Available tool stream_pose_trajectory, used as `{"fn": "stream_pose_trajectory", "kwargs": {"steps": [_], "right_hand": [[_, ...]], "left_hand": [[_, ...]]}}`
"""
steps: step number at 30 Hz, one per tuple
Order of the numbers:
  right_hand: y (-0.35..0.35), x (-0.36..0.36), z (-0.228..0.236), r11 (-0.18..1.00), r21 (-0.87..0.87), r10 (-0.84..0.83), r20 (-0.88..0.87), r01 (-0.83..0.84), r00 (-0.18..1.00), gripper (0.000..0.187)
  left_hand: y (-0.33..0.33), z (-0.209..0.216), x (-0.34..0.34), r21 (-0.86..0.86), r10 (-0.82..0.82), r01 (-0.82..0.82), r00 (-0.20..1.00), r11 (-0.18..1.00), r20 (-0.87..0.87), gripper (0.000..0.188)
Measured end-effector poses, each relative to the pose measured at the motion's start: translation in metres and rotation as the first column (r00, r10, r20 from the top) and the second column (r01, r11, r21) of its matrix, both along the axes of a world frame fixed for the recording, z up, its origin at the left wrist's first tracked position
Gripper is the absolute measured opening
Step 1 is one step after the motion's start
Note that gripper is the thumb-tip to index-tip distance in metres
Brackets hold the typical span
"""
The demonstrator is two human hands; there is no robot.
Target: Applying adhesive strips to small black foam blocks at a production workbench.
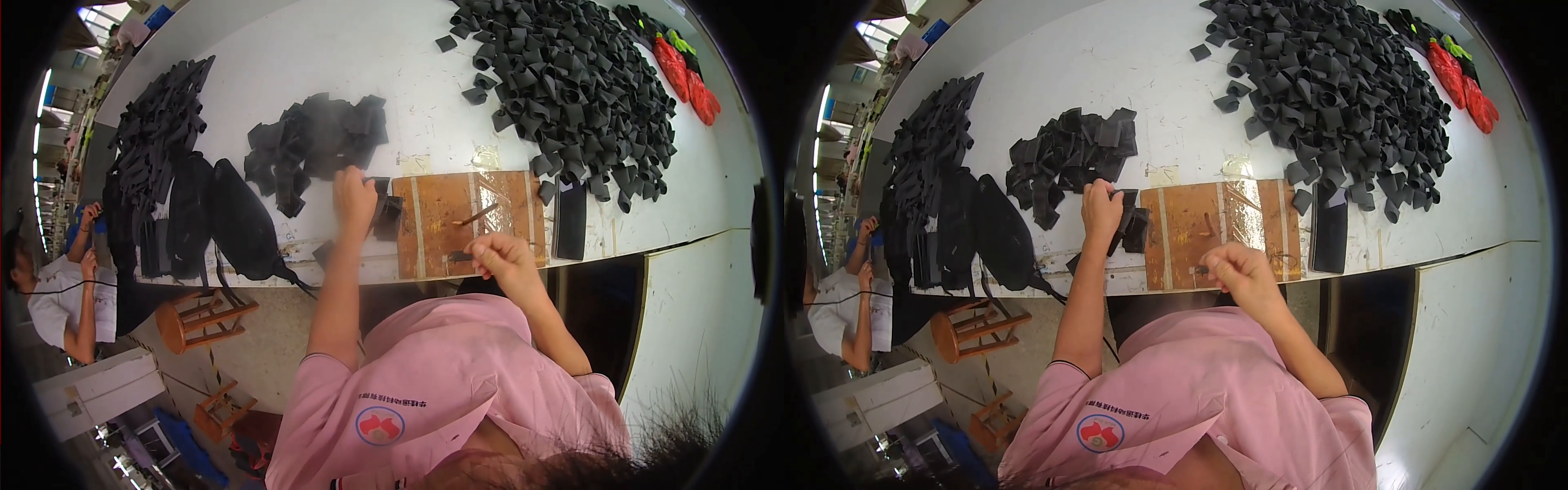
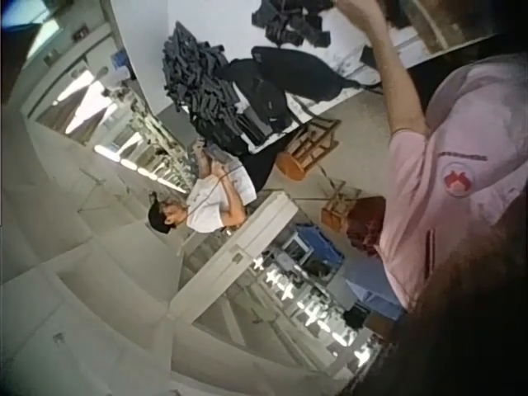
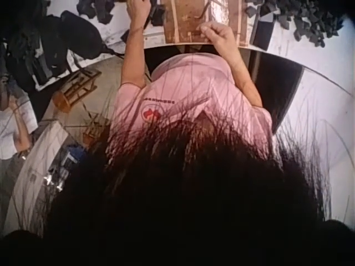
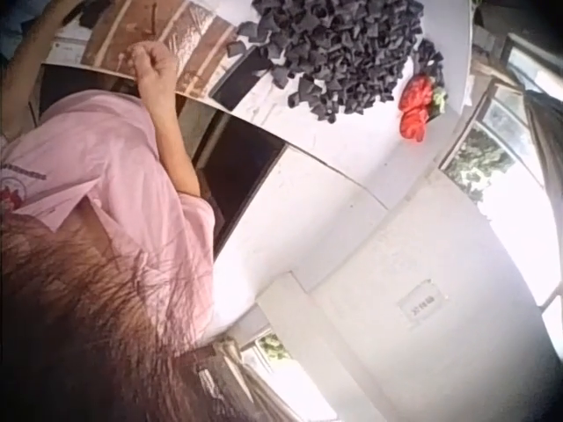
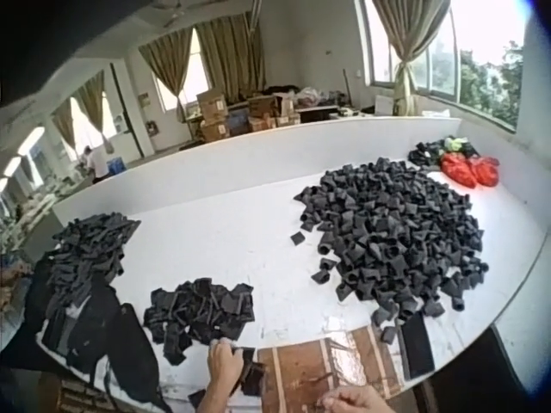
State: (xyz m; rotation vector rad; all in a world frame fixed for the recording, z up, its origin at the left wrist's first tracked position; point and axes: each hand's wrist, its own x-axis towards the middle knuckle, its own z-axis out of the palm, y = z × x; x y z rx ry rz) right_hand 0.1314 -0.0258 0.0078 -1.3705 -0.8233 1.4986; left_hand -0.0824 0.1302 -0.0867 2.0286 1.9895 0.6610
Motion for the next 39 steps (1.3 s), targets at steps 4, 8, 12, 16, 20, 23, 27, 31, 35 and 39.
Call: {"fn": "stream_pose_trajectory", "kwargs": {"steps": [4,8,12,16,20,23,27,31,35,39], "right_hand": [[-0.002,-0.008,0.0,0.973,0.043,0.21,0.241,-0.227,0.947,0.015],[0.006,-0.019,0.012,0.945,0.144,0.181,0.512,-0.292,0.84,0.016],[0.011,-0.043,0.015,0.951,0.297,-0.047,0.406,-0.083,0.912,0.023],[0.004,-0.039,0.008,0.966,0.229,-0.119,-0.001,0.116,0.993,0.024],[0.002,-0.011,0.015,0.994,0.101,-0.004,-0.332,0.039,0.943,0.021],[0.0,0.006,0.018,0.983,0.143,0.154,-0.327,-0.112,0.932,0.025],[-0.002,0.015,0.027,0.978,0.129,0.203,-0.461,-0.161,0.864,0.038],[-0.002,0.017,0.026,0.969,0.128,0.245,-0.433,-0.21,0.867,0.038],[0.001,0.017,0.021,0.959,0.105,0.283,-0.361,-0.263,0.889,0.037],[0.003,0.014,0.018,0.951,0.102,0.308,-0.329,-0.29,0.893,0.038]], "left_hand": [[0.0,0.003,-0.003,0.217,-0.107,0.077,0.986,0.973,0.127,0.009],[-0.028,0.047,0.013,0.083,-0.017,-0.049,0.76,0.995,0.65,0.007],[-0.079,0.094,0.039,-0.291,0.253,0.036,0.4,0.956,0.881,0.006],[-0.117,0.102,0.057,-0.298,0.265,0.22,0.17,0.929,0.949,0.005],[-0.122,0.116,0.055,-0.34,0.442,0.487,-0.11,0.805,0.89,0.012],[-0.117,0.119,0.054,-0.29,0.493,0.661,-0.14,0.692,0.859,0.016],[-0.116,0.119,0.053,-0.232,0.391,0.775,-0.02,0.588,0.92,0.013],[-0.116,0.117,0.053,-0.265,0.35,0.782,0.065,0.564,0.934,0.009],[-0.117,0.119,0.05,-0.329,0.291,0.744,0.187,0.582,0.938,0.01],[-0.114,0.127,0.048,-0.355,0.195,0.726,0.299,0.589,0.934,0.011]]}}
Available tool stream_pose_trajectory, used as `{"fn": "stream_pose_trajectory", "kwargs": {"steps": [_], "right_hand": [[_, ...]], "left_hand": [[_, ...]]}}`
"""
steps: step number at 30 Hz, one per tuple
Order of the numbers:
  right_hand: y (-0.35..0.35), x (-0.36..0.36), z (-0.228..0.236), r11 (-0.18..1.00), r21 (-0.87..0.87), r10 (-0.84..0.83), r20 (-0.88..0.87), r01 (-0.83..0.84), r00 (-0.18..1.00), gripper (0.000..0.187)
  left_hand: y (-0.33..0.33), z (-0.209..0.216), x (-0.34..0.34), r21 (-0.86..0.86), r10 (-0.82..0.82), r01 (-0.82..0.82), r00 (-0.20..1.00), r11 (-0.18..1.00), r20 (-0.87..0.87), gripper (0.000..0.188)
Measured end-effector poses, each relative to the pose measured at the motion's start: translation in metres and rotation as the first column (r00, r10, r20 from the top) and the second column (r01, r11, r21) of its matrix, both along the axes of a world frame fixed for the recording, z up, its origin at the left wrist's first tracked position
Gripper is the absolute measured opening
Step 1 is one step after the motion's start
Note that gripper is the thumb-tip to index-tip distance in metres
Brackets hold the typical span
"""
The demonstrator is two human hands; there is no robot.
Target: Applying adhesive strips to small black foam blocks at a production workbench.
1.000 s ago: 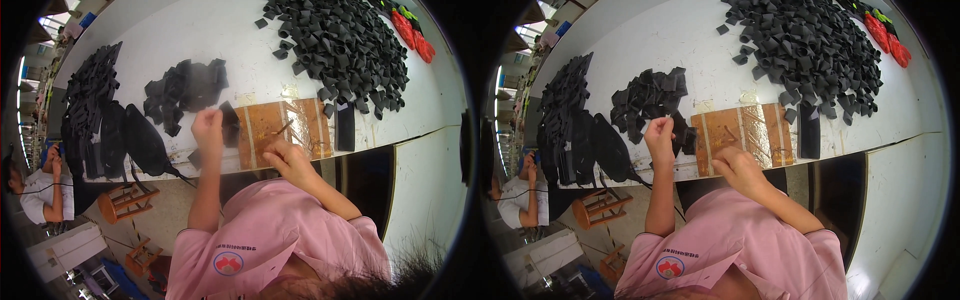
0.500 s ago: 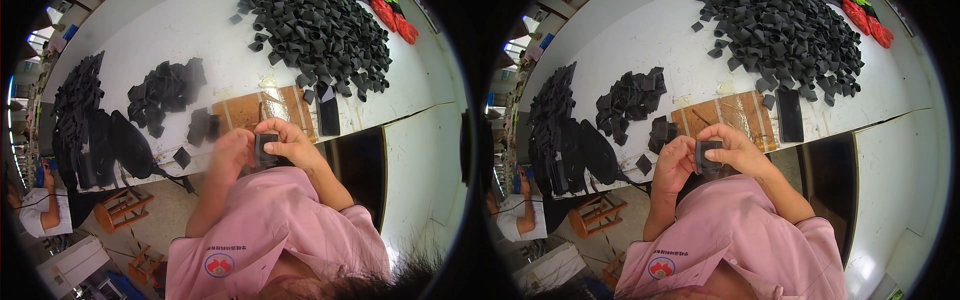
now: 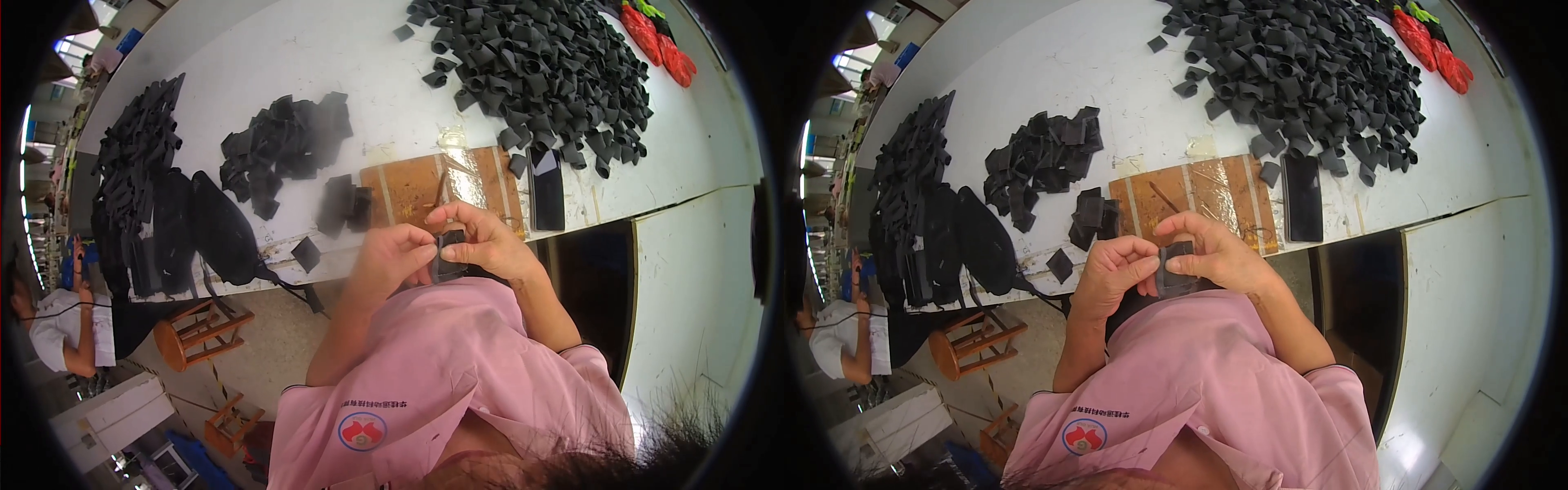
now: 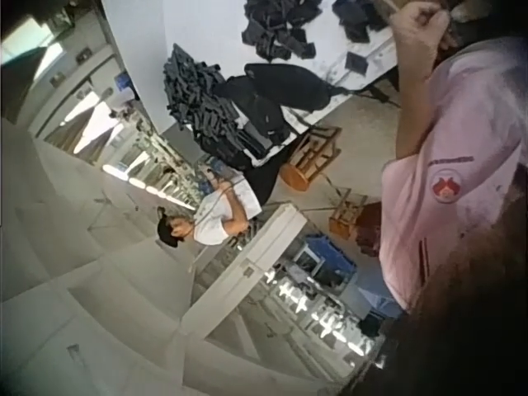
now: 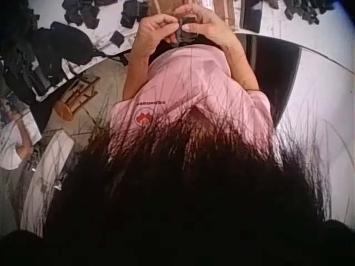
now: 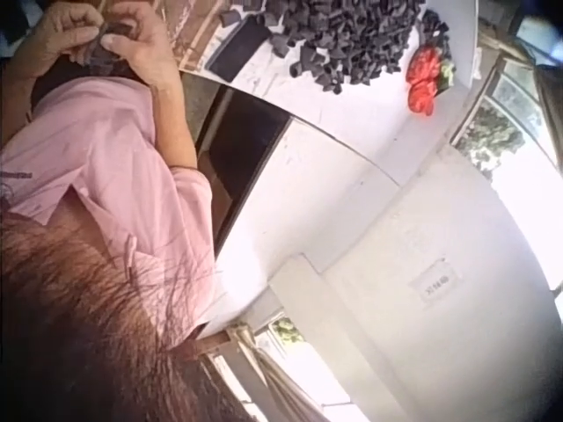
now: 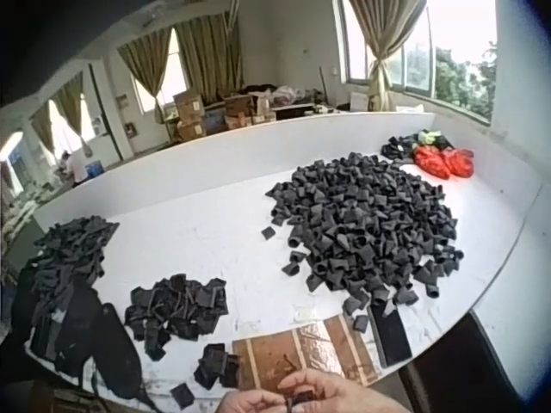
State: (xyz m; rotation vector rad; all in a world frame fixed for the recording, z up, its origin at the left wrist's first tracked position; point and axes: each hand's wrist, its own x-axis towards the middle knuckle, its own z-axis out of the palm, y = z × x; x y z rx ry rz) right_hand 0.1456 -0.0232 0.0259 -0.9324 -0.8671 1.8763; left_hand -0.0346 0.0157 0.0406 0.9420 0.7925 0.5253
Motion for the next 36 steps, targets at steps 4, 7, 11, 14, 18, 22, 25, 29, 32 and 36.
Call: {"fn": "stream_pose_trajectory", "kwargs": {"steps": [4,7,11,14,18,22,25,29,32,36], "right_hand": [[0.001,-0.001,-0.003,0.997,0.074,-0.001,0.035,-0.001,0.999,0.039],[0.002,-0.004,-0.003,0.999,0.041,-0.018,0.05,0.016,0.999,0.039],[0.0,-0.008,0.001,0.995,0.068,-0.077,0.137,0.068,0.988,0.035],[0.001,-0.021,0.006,0.898,0.431,-0.411,0.758,0.084,0.507,0.032],[-0.005,-0.024,0.008,0.555,0.831,-0.79,0.514,0.032,0.335,0.019],[-0.007,-0.032,0.015,0.75,0.629,-0.606,0.532,0.203,0.591,0.022],[-0.009,-0.032,0.016,0.745,0.61,-0.626,0.498,0.27,0.6,0.014],[-0.009,-0.028,0.003,0.653,0.725,-0.7,0.468,0.219,0.539,0.011],[-0.008,-0.033,0.002,0.605,0.792,-0.746,0.527,0.085,0.407,0.012],[-0.004,-0.025,-0.01,0.519,0.854,-0.851,0.511,0.035,0.123,0.013]], "left_hand": [[0.003,0.001,-0.004,0.019,-0.048,0.05,0.996,0.999,-0.079,0.01],[0.003,-0.005,-0.006,0.002,-0.06,0.06,0.996,0.998,-0.059,0.009],[0.005,-0.021,-0.008,-0.059,-0.006,0.005,1.0,0.998,-0.013,0.009],[0.007,-0.03,-0.007,-0.073,0.125,-0.124,0.992,0.99,0.003,0.01],[0.003,-0.026,-0.001,0.0,0.275,-0.275,0.961,0.961,-0.018,0.012],[-0.002,-0.021,0.013,-0.024,0.296,-0.295,0.951,0.955,0.09,0.009],[-0.006,-0.025,0.017,0.016,0.286,-0.291,0.948,0.957,0.143,0.008],[-0.019,-0.017,0.031,0.305,0.403,-0.374,0.914,0.876,-0.036,0.004],[-0.027,-0.042,0.036,0.841,0.64,-0.291,0.764,0.456,-0.082,0.006],[-0.015,-0.01,0.04,0.231,0.527,-0.506,0.849,0.831,-0.037,0.011]]}}
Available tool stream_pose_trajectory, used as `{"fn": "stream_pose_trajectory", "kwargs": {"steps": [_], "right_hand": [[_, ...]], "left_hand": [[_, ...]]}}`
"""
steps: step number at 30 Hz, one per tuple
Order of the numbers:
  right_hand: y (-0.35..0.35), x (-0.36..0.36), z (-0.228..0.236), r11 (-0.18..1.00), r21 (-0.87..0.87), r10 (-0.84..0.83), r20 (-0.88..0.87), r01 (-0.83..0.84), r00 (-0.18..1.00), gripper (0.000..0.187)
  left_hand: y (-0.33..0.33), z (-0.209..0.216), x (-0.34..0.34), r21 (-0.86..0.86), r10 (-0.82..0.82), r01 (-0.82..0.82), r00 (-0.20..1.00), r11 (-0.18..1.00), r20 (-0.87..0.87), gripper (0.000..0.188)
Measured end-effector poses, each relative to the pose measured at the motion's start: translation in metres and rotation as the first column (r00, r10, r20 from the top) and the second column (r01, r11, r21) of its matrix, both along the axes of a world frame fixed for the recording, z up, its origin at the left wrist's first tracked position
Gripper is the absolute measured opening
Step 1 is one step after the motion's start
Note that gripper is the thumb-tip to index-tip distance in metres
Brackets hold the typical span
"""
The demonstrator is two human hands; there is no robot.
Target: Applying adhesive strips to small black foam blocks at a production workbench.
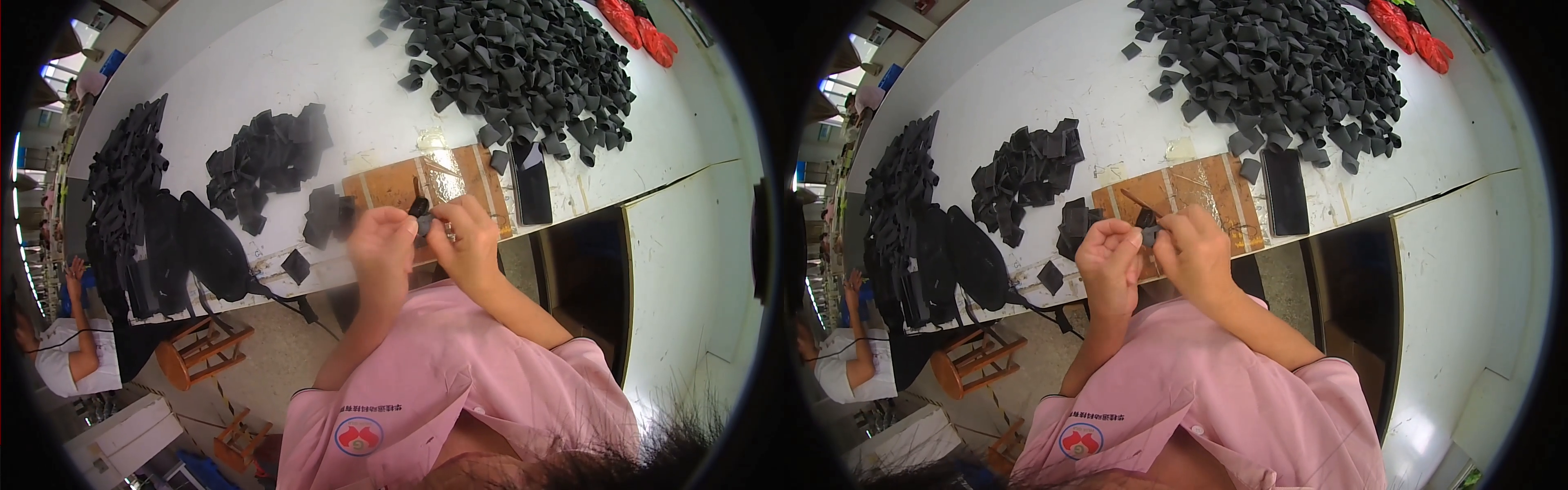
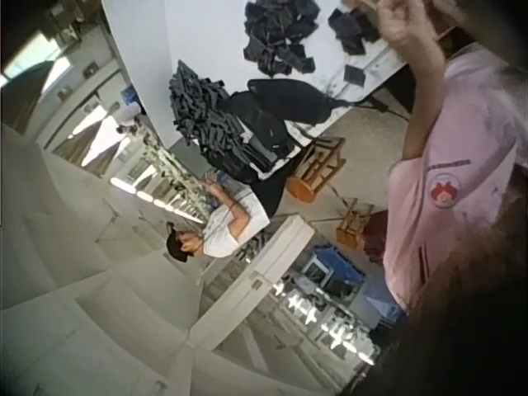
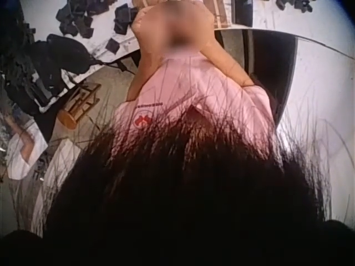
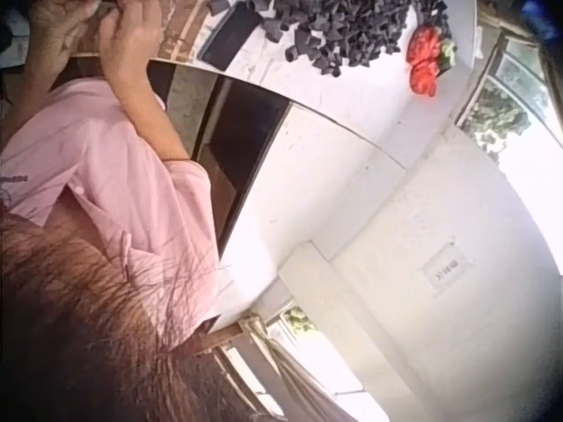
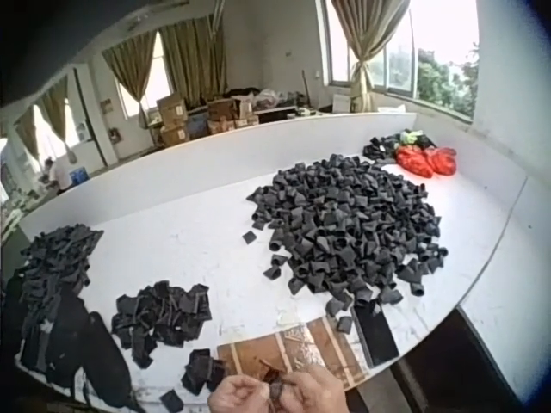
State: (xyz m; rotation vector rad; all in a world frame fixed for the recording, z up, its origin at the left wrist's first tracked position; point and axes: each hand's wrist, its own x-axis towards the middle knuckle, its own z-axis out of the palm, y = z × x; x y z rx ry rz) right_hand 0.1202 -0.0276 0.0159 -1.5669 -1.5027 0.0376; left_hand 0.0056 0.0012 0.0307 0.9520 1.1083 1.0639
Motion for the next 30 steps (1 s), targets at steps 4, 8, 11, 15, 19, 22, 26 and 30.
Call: {"fn": "stream_pose_trajectory", "kwargs": {"steps": [4,8,11,15,19,22,26,30], "right_hand": [[0.002,0.013,0.0,0.9,-0.192,-0.009,-0.906,-0.391,0.424,0.009],[0.003,0.015,0.002,0.78,0.156,-0.163,-0.884,-0.606,-0.438,0.009],[0.01,0.015,0.019,0.711,0.058,-0.175,-0.95,-0.7,-0.257,0.026],[0.03,0.023,0.057,0.709,-0.022,0.16,-0.968,-0.704,0.192,0.026],[0.061,0.03,0.058,0.655,-0.039,0.116,-0.982,-0.754,0.152,0.027],[0.061,0.029,0.029,0.618,0.054,0.132,-0.991,-0.784,0.036,0.028],[0.052,0.033,0.034,0.698,-0.121,0.181,-0.924,-0.705,0.338,0.029],[0.042,0.027,0.041,0.947,-0.045,0.231,-0.594,-0.319,0.77,0.028]], "left_hand": [[0.005,0.003,-0.008,-0.209,-0.139,0.361,0.734,0.909,0.665,0.016],[-0.003,-0.002,0.002,0.185,-0.055,0.045,0.997,0.982,0.052,0.011],[0.004,-0.003,0.001,0.262,0.03,0.0,0.993,0.965,-0.112,0.009],[0.037,0.021,-0.01,-0.023,-0.118,0.604,0.192,0.797,0.974,0.017],[0.049,0.036,-0.015,-0.11,-0.153,0.498,0.457,0.86,0.876,0.013],[0.045,0.004,-0.012,-0.28,-0.074,0.35,0.73,0.894,0.679,0.013],[0.036,0.026,0.002,0.159,-0.131,0.112,0.984,0.981,0.117,0.022],[0.05,0.035,-0.002,0.694,-0.064,0.272,0.949,0.667,-0.31,0.025]]}}
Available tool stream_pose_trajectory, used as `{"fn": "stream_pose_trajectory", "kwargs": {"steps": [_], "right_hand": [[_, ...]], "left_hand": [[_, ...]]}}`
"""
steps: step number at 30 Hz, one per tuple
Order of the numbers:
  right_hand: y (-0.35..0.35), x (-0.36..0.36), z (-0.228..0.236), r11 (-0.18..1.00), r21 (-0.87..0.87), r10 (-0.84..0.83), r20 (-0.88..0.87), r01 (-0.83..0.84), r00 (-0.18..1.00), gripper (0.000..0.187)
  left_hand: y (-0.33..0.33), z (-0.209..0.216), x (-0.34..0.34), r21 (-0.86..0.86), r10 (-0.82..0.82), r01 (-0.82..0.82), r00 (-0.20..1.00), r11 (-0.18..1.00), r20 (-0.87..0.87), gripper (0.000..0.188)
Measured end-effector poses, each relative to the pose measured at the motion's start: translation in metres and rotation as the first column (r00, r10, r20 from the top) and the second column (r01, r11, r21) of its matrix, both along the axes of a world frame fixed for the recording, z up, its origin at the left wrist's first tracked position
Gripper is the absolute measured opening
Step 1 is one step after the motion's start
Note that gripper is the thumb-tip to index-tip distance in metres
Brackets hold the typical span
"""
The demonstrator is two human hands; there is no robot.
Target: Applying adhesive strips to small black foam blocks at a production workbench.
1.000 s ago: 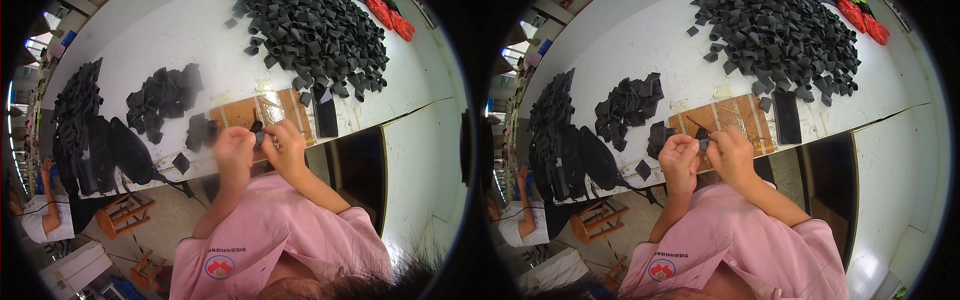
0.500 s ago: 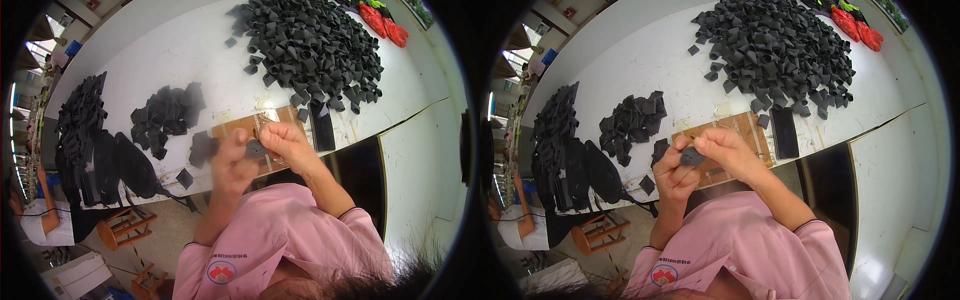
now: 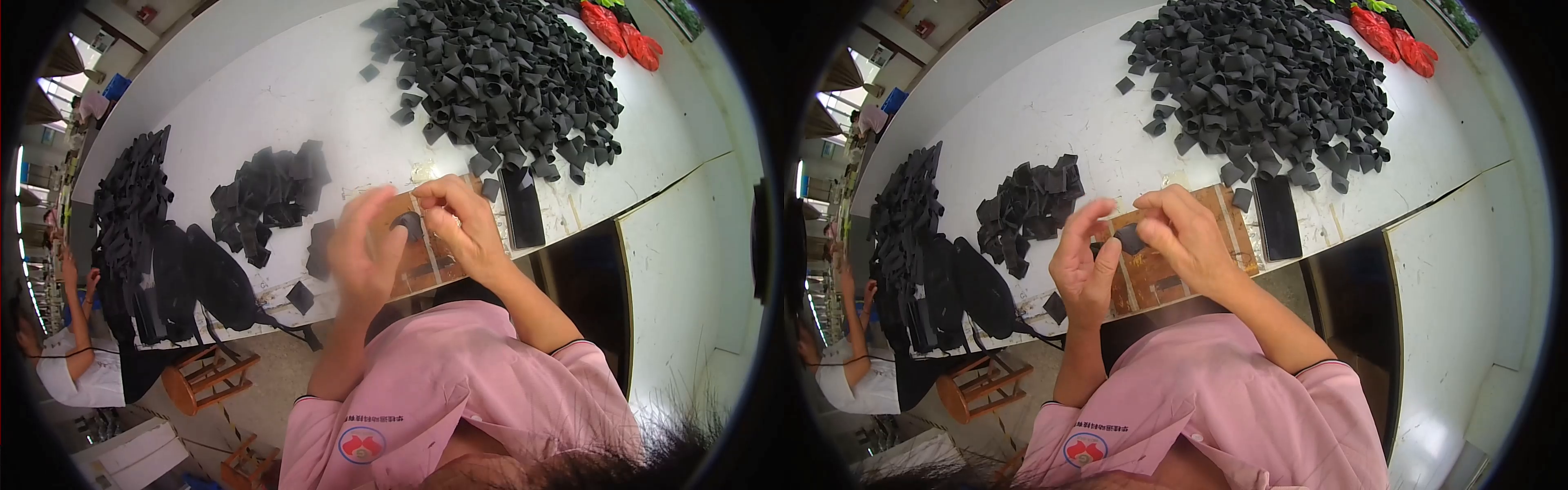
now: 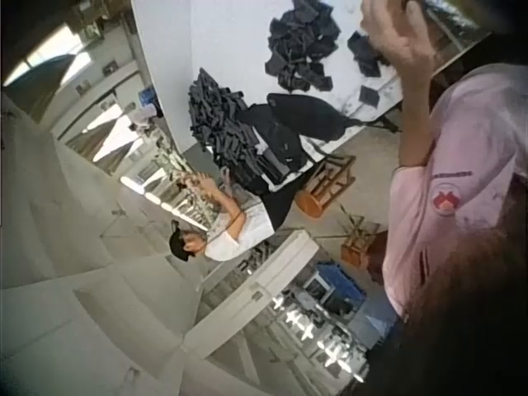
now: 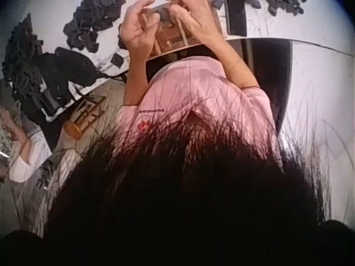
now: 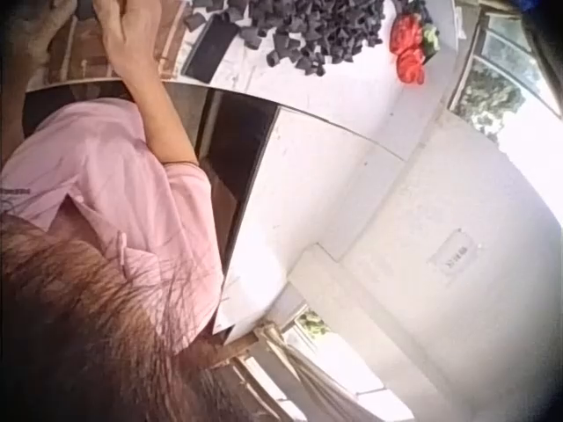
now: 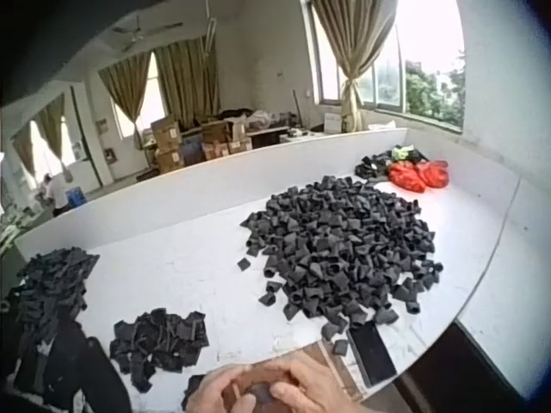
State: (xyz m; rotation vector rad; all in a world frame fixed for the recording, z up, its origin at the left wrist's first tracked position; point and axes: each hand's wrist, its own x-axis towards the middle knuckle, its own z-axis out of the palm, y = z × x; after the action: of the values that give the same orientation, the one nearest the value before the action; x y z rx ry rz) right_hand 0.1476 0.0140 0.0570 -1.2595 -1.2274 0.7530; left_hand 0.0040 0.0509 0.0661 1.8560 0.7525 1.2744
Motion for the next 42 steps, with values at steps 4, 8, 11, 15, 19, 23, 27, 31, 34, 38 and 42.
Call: {"fn": "stream_pose_trajectory", "kwargs": {"steps": [4,8,11,15,19,23,27,31,34,38,42], "right_hand": [[-0.009,-0.007,0.011,0.979,0.2,-0.006,0.201,-0.035,0.98,0.031],[-0.008,-0.008,0.012,0.957,0.287,-0.078,0.377,-0.036,0.923,0.026],[-0.007,-0.008,0.018,0.946,0.325,-0.139,0.439,-0.012,0.888,0.021],[-0.005,-0.004,0.01,0.915,0.397,-0.185,0.571,-0.072,0.8,0.023],[-0.006,0.0,-0.007,0.907,0.408,-0.186,0.602,-0.1,0.776,0.026],[-0.005,-0.006,-0.001,0.923,0.369,-0.181,0.661,-0.105,0.729,0.025],[-0.009,-0.005,0.012,0.951,0.29,-0.123,0.681,-0.111,0.722,0.022],[-0.004,-0.004,0.019,0.977,0.165,0.011,0.592,-0.135,0.806,0.011],[0.01,0.026,0.017,0.988,0.041,0.156,-0.283,-0.15,0.947,0.013],[0.016,0.033,0.004,0.971,-0.089,-0.234,-0.158,0.222,0.959,0.026],[-0.02,-0.001,-0.027,0.907,-0.379,0.077,-0.276,-0.182,0.958,0.02]], "left_hand": [[-0.005,-0.004,0.001,-0.137,-0.037,0.057,0.989,0.989,0.143,0.012],[-0.014,0.003,0.002,-0.459,0.214,0.083,0.802,0.885,0.558,0.007],[-0.017,0.002,0.003,-0.511,0.221,0.141,0.783,0.848,0.582,0.009],[-0.019,-0.014,-0.004,-0.532,0.26,0.021,0.855,0.847,0.448,0.009],[-0.019,-0.023,-0.007,-0.427,0.185,-0.015,0.914,0.904,0.361,0.01],[-0.01,-0.021,-0.005,-0.416,0.1,-0.013,0.977,0.909,0.187,0.012],[-0.018,-0.027,-0.001,-0.607,0.053,0.056,0.986,0.792,0.16,0.006],[-0.023,-0.036,-0.005,-0.671,0.037,0.06,0.991,0.739,0.129,0.012],[-0.019,-0.089,-0.024,-0.449,0.375,-0.336,0.927,0.828,-0.003,0.011],[0.018,-0.13,-0.065,-0.036,0.587,-0.657,0.696,0.753,-0.413,0.019],[0.032,-0.141,-0.065,0.076,0.453,-0.614,0.487,0.786,-0.747,0.023]]}}
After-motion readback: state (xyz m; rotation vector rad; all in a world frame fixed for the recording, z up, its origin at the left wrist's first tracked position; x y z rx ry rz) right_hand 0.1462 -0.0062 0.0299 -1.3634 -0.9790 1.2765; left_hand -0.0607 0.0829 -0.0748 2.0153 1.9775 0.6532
